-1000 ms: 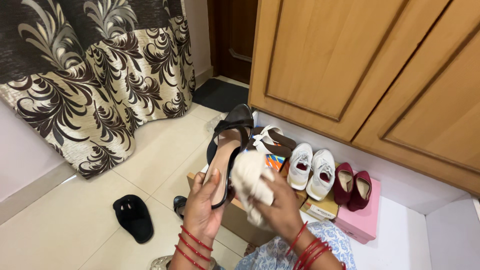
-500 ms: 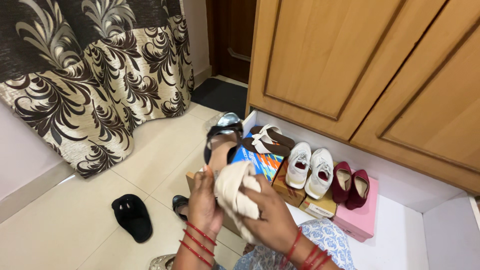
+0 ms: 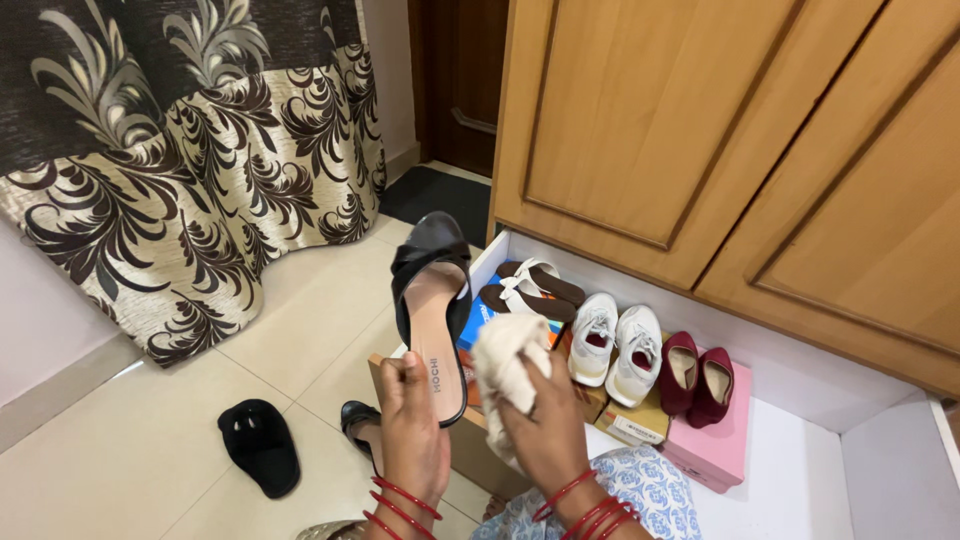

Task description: The person wipes several pairs of shoes with a white cloth, including red flats, black flats, and gold flats, then places them back into an open drawer.

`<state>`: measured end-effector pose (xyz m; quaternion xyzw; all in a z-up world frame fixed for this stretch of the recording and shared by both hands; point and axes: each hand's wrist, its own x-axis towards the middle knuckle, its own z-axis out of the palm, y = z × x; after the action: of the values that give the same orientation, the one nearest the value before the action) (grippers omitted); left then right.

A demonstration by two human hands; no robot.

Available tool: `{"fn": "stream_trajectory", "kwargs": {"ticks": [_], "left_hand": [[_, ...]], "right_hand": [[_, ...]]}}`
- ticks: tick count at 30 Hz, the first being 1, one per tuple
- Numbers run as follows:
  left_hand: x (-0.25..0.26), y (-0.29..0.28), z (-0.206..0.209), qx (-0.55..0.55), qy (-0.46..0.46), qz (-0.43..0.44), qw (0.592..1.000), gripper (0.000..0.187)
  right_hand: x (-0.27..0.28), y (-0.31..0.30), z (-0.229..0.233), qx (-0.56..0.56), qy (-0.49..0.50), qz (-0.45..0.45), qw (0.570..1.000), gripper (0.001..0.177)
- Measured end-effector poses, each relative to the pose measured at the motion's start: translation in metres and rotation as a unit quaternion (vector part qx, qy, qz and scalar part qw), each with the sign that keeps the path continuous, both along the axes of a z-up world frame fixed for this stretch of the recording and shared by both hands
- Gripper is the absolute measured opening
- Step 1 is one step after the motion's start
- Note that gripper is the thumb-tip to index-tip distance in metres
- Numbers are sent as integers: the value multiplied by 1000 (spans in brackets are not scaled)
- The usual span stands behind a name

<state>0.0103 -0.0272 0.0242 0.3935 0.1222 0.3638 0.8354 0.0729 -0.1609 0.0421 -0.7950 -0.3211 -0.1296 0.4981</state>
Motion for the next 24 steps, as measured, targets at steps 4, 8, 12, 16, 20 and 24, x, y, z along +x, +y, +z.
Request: {"fn": "stream_trajectory", "kwargs": {"ticks": [4,8,12,16,20,24], "left_hand": [[24,-3,-24,-2,-4,32,999,27],[56,-17,-52,-83,-17,-2,996,27],[80,-33,-71,-136,-55,-51,988,24],[109,-41,-80,-196,-38,-70,977,27],[134,-46,-101,-218,1,-106,970,43],[167,-54,-140,-243,43,-116,962,40]], "right_hand": [[15,5,-28,36,286,20,957,41],[32,10,-37,45,445,52,893,48],[57,-3,-26,125,507,69,850,46],[84,-22,-17,133,515,35,846,47],[114,-39,-28,83,522,-20,848,45],[156,-50,-70,41,529,-49,846,48]]}}
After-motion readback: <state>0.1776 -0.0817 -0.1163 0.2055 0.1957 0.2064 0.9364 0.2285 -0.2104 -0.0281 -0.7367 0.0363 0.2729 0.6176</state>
